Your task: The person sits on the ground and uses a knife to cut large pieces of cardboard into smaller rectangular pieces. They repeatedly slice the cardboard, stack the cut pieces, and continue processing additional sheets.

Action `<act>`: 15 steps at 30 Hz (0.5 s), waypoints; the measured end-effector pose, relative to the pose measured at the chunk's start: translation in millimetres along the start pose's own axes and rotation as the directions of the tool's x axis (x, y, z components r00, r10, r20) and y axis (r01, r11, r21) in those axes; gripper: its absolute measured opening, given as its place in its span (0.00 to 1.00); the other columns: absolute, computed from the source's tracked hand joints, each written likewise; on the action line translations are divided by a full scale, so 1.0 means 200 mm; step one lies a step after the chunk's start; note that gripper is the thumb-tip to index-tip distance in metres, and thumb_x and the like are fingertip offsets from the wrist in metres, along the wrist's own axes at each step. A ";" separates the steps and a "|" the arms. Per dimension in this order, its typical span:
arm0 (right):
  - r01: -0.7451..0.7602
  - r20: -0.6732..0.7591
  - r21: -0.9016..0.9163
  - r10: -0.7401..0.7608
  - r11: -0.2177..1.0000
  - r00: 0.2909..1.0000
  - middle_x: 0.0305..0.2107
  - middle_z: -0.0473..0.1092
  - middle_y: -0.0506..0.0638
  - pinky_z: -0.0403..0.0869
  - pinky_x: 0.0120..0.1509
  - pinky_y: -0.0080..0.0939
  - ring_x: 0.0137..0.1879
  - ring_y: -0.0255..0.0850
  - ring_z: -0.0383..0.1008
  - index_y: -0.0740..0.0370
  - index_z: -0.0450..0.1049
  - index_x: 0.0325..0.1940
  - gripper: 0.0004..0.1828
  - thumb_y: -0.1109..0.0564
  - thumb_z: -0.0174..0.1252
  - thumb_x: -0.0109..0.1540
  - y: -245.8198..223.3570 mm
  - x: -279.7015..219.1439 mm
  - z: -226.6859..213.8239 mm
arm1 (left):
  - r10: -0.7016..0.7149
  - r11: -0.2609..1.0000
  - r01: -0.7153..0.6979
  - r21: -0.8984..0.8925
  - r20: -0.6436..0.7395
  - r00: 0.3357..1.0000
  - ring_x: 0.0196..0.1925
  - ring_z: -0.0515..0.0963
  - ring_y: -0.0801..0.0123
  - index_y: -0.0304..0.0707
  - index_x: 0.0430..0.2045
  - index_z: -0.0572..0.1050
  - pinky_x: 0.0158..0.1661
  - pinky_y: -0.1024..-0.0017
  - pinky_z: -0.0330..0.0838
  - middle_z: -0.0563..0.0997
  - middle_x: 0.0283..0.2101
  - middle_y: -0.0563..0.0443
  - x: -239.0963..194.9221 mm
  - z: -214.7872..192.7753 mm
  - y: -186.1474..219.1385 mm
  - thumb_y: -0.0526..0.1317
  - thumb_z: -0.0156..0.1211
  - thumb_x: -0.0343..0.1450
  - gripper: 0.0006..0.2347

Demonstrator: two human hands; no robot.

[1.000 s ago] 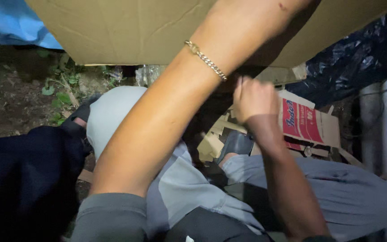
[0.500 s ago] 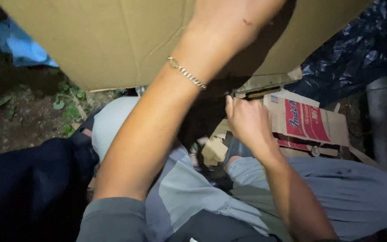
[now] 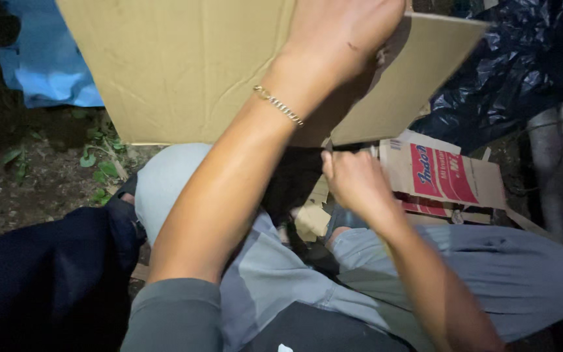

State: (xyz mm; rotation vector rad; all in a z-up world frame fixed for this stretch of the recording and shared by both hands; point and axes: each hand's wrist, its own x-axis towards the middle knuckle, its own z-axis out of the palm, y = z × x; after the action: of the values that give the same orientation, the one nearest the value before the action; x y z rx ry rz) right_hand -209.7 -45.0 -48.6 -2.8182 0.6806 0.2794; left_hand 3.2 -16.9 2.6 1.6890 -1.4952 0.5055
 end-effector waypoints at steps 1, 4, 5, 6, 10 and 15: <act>-0.002 -0.011 -0.006 0.002 1.000 1.000 0.24 0.73 0.72 0.75 0.41 0.66 0.33 0.69 0.76 0.65 0.79 0.28 0.27 0.44 0.47 0.70 0.01 -0.02 0.04 | -0.025 0.999 0.027 -0.042 0.051 0.998 0.32 0.82 0.48 0.41 0.32 0.75 0.30 0.52 0.72 0.81 0.29 0.43 0.02 0.02 0.01 0.37 0.65 0.68 0.05; -0.095 0.068 0.025 0.093 0.995 0.993 0.24 0.74 0.70 0.77 0.40 0.64 0.33 0.67 0.78 0.64 0.79 0.29 0.27 0.44 0.46 0.71 0.00 -0.13 0.21 | -0.106 0.994 0.109 -0.017 0.135 0.985 0.32 0.83 0.48 0.46 0.39 0.80 0.29 0.54 0.74 0.83 0.31 0.41 0.03 0.00 -0.02 0.41 0.66 0.57 0.16; -0.148 0.112 0.040 0.143 0.988 0.983 0.23 0.74 0.70 0.77 0.39 0.62 0.33 0.66 0.79 0.63 0.79 0.30 0.28 0.43 0.45 0.71 0.00 -0.18 0.28 | -0.235 0.967 0.251 -0.041 0.233 0.944 0.33 0.84 0.51 0.48 0.38 0.81 0.31 0.54 0.75 0.83 0.32 0.44 0.04 -0.03 -0.04 0.43 0.64 0.61 0.12; -0.126 0.218 0.047 0.113 0.991 0.969 0.24 0.75 0.68 0.78 0.39 0.62 0.32 0.63 0.79 0.60 0.79 0.31 0.22 0.46 0.46 0.67 -0.01 -0.26 0.36 | -0.356 0.918 0.394 -0.051 0.332 0.873 0.34 0.85 0.54 0.49 0.37 0.81 0.32 0.55 0.75 0.84 0.33 0.46 0.03 -0.07 -0.05 0.44 0.62 0.66 0.09; 0.031 0.274 0.083 -0.052 0.996 0.960 0.27 0.76 0.64 0.78 0.36 0.60 0.30 0.59 0.80 0.61 0.78 0.36 0.19 0.49 0.46 0.67 0.05 -0.43 0.55 | -0.342 0.940 0.325 0.107 0.327 0.881 0.34 0.82 0.45 0.41 0.37 0.81 0.33 0.50 0.74 0.83 0.34 0.38 0.01 -0.29 -0.08 0.56 0.68 0.68 0.18; -0.099 0.096 0.606 0.051 0.789 0.994 0.19 0.67 0.57 0.67 0.30 0.46 0.24 0.45 0.64 0.65 0.70 0.27 0.24 0.49 0.49 0.74 0.35 -0.35 0.35 | -0.392 0.920 0.371 0.130 0.374 0.840 0.37 0.82 0.44 0.40 0.40 0.80 0.38 0.50 0.73 0.83 0.35 0.37 0.08 -0.39 -0.02 0.58 0.68 0.69 0.20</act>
State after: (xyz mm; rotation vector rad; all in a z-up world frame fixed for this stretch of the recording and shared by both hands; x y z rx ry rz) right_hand -312.9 -56.5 -110.5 -2.1497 0.7112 0.1393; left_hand 25.8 33.0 59.2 2.1599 -1.3614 -0.0180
